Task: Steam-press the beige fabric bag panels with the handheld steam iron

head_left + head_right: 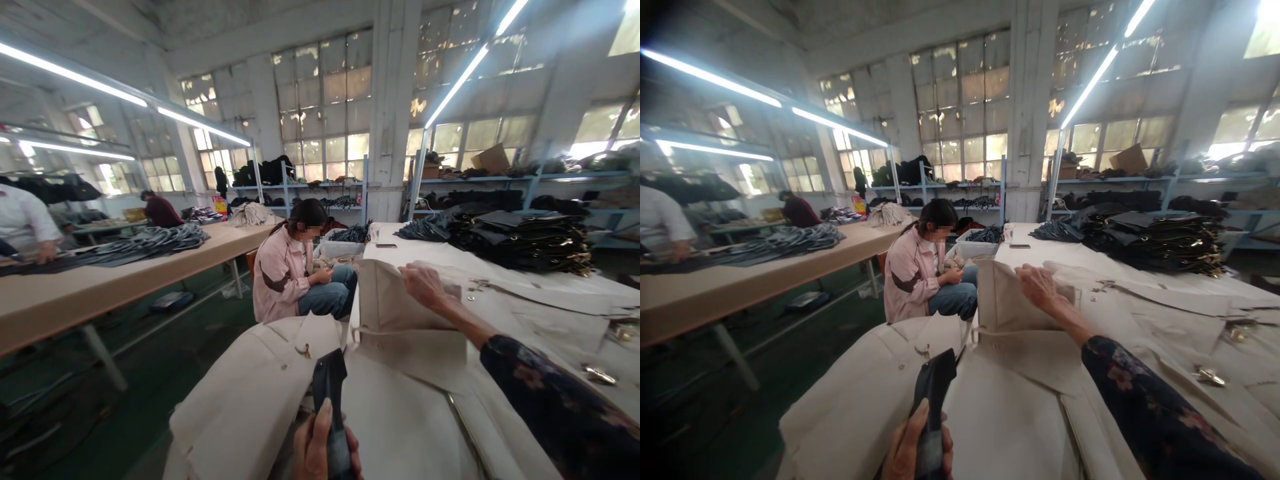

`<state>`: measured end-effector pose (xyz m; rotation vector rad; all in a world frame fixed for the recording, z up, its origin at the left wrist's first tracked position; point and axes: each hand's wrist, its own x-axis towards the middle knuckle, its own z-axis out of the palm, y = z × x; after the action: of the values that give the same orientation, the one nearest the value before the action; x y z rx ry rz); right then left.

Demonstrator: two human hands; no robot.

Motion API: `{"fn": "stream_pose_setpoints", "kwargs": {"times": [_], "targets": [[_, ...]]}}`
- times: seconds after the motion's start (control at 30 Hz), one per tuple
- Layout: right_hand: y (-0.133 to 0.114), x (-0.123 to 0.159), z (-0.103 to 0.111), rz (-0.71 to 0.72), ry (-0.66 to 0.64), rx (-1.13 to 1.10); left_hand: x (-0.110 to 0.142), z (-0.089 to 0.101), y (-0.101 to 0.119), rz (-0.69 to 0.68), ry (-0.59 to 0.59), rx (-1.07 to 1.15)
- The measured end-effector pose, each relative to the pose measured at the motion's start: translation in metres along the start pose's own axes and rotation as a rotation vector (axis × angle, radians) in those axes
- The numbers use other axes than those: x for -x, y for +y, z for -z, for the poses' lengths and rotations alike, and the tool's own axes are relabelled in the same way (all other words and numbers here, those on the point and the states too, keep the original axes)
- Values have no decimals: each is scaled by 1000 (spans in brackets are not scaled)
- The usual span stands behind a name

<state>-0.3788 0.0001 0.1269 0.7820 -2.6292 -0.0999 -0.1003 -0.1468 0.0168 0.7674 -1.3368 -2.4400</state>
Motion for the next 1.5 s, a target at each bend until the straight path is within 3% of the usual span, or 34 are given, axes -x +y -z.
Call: {"fn": "stream_pose_setpoints", "kwargs": {"times": [0.07,0.13,0.3,0.43,0.73,1.0,1.2,1.33,1.5], "targets": [[-3,15,20,42,105,41,4,1,0,-9,6,-22],[-19,43,20,135,139,62,10,4,-3,-20,-4,-34],[-75,137,-43,299,-6,1,25,23,-19,-24,14,-54],[-87,180,-77,316,-135,-159,35,37,-30,32,18,-99],[-62,188,-87,271,-236,-548,31,34,-27,28,52,-183],[-52,185,-98,199,-219,-827,23,18,-31,22,72,-97],[-57,190,-97,239,-194,-743,18,7,-34,62,-11,-87],[-61,195,-95,265,-199,-641,18,6,-36,11,16,-71],[-61,196,-90,300,-203,-608,10,-3,-40,63,9,-139]]}}
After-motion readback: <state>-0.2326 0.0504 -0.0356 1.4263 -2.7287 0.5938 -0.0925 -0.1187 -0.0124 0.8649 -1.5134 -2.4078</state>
